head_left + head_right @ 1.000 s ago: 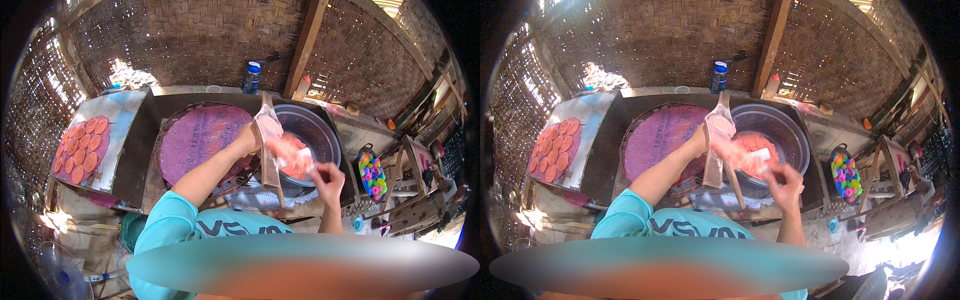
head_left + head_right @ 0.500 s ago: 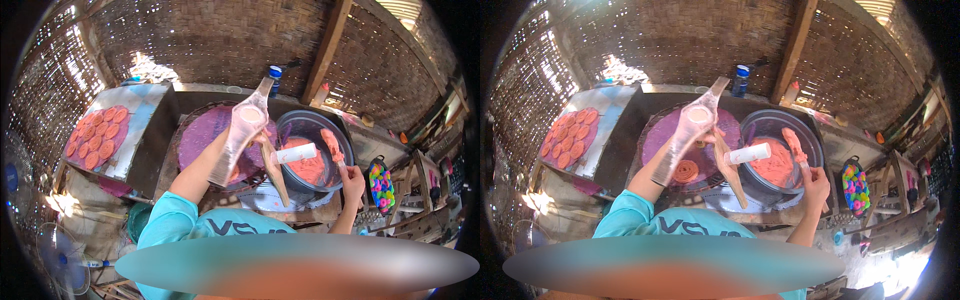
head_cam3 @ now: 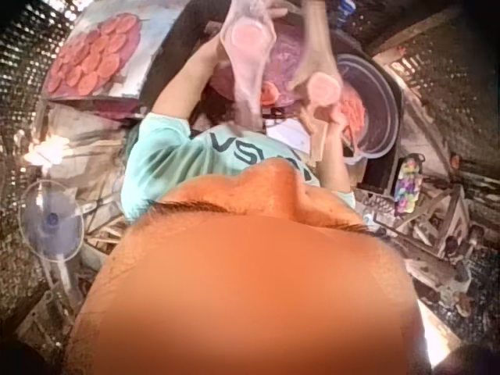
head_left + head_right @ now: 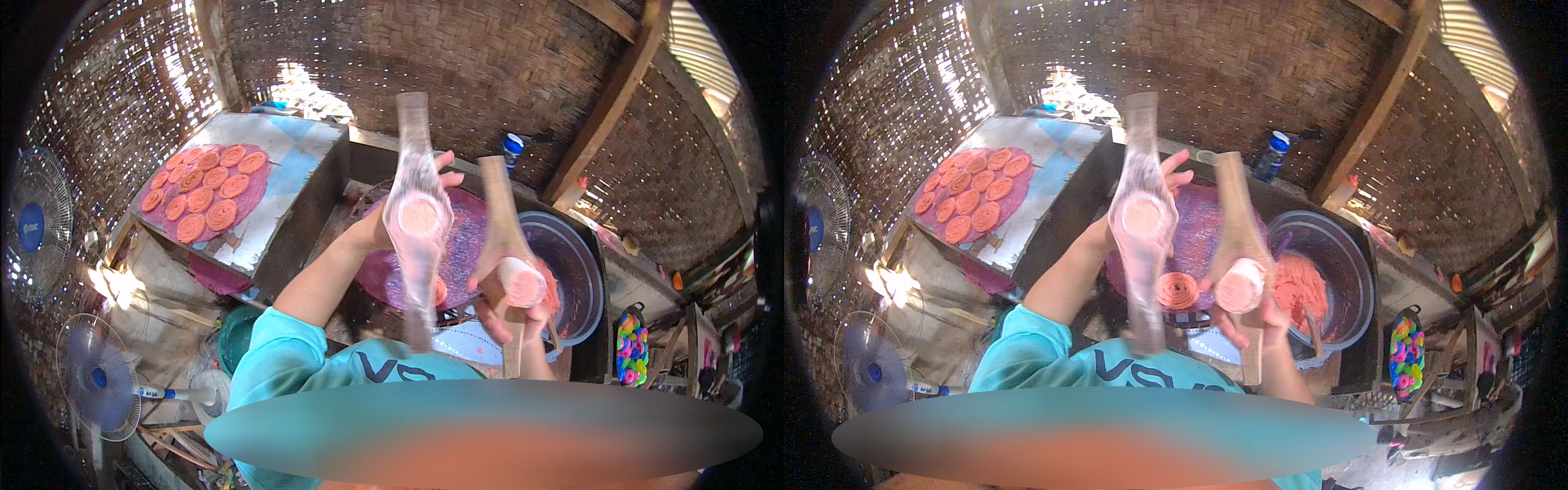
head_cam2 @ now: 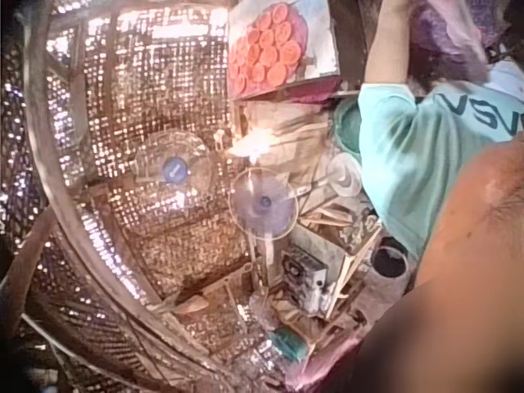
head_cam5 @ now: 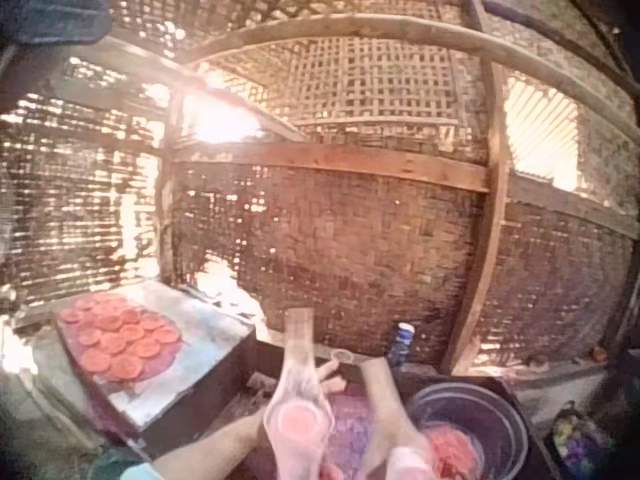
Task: The person uses a wooden mold to scoop pink batter and form rose-shaped cakes on a purple tray. They repeatedly fill the mold, press the batter into shape, and release each cake onto the tray. The process continues until the tray is filled with multiple rose-shaped cakes.
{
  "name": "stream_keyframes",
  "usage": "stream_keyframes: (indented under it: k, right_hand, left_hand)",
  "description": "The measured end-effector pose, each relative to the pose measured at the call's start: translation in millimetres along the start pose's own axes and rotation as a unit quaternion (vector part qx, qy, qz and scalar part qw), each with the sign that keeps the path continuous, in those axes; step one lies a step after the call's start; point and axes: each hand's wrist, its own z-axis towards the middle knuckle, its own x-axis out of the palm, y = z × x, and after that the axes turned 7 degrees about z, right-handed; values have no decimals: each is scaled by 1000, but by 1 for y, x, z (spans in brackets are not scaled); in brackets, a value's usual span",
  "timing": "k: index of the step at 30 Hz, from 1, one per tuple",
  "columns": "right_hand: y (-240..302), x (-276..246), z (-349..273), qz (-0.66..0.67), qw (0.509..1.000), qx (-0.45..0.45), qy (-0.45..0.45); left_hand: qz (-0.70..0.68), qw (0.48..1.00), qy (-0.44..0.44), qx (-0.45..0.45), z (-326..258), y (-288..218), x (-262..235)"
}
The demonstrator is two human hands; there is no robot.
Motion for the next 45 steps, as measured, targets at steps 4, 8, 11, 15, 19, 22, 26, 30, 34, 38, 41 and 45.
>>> stream_keyframes:
  k: [4, 8, 11, 15, 19, 22, 26, 30, 34, 38, 41, 45]
  right_hand:
    - [12, 21, 20, -275, 938, -44, -206]
    - [9, 46, 50, -445, 880, -74, -148]
    - [7, 44, 57, -672, 730, -103, -64]
    - [3, 60, 66, -850, 497, -159, 69]
    - [-10, 57, 71, -854, 485, -156, 106]
    - [-16, 49, 74, -854, 489, -149, 96]
    - [-29, 31, 77, -854, 494, -142, 80]
    - [-36, 10, 83, -845, 519, -118, 47]
    - [-22, -1, 97, -731, 681, 29, -26]
    - [4, -43, 65, -292, 885, 311, -186]
    - [-5, -53, 49, -174, 924, 318, -124]
    - [-5, -45, 52, -60, 930, 350, -96]
  left_hand:
    - [266, 953, 145, -9, -29, -11, -26]
    - [425, 886, 147, -116, -42, -10, -34]
    - [506, 857, 73, -67, -41, -24, -33]
    - [491, 871, 25, -7, -48, -16, -39]
    - [485, 874, 23, 7, -51, -9, -42]
    - [486, 873, 39, 18, -52, -1, -41]
    - [477, 878, 10, 30, -52, 16, -33]
    - [454, 891, -1, 23, -52, 30, -33]
    - [388, 919, -50, -42, -59, 53, -32]
    - [396, 914, -6, -85, -52, 64, -37]
    - [-98, 993, 54, -32, -33, 54, -58]
    - [-478, 869, 96, 82, 18, 14, -84]
